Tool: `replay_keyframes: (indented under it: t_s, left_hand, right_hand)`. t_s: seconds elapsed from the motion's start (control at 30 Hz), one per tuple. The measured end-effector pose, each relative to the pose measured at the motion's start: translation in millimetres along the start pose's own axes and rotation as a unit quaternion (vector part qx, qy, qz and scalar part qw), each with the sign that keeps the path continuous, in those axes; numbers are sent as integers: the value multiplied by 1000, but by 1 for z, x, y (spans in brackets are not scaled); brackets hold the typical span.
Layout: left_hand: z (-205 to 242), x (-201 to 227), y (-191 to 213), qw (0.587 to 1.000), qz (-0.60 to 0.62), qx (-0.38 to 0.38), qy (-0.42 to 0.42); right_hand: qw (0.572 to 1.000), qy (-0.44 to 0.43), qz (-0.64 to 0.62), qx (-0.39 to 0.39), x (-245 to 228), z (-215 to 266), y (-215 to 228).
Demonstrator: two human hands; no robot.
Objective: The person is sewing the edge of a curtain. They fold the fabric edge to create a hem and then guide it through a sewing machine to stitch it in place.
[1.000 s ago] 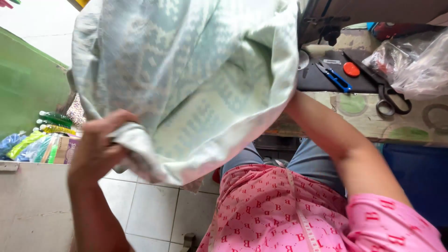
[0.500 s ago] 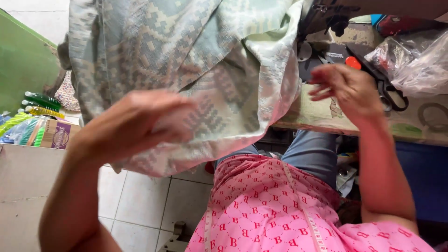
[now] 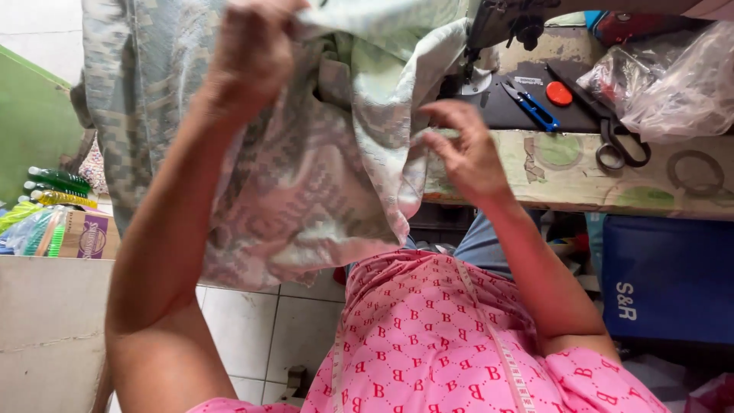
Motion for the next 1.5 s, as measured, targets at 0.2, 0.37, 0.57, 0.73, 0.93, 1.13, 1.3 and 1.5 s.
replay_keyframes:
  t_s: [0.2, 0.37, 0.57, 0.73, 0.93, 1.13, 1.3, 1.5]
  left_hand:
    - [-4, 28, 55, 992, 3, 36, 120]
    - [33, 73, 105, 978, -97, 41, 182]
    - [57, 142, 63, 797, -217, -549, 130]
    - [28, 138, 57, 965, 10, -253, -67]
    - [-18, 102, -59, 954, -76, -274, -98]
    - [28, 52, -83, 973, -101, -176, -115]
    - [16, 68, -76, 965, -152, -98, -190]
    - [-27, 91, -78, 955, -16, -289, -61]
  right_hand:
    - [955, -139, -256, 57, 47, -26, -11]
    - [949, -172, -257, 69, 36, -35, -40]
    - [992, 45, -103, -50, -22, -2, -41]
    - [995, -3, 91, -43, -22, 8, -52]
    - [961, 142, 224, -83, 35, 25, -87]
    - [911, 112, 336, -213, 22, 100, 9]
    - [930, 179, 280, -157, 23, 98, 56]
    - [937, 127, 317, 78, 62, -12, 82]
Point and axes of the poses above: each hand's wrist, its own z-axis away from the middle knuckle, its own y-axis out of the back of the hand, x = y × z, the point moved 1 cm from there along -z, towards the middle knuckle, and after that the axes turned 10 degrees about x, right-handed, at the moved point
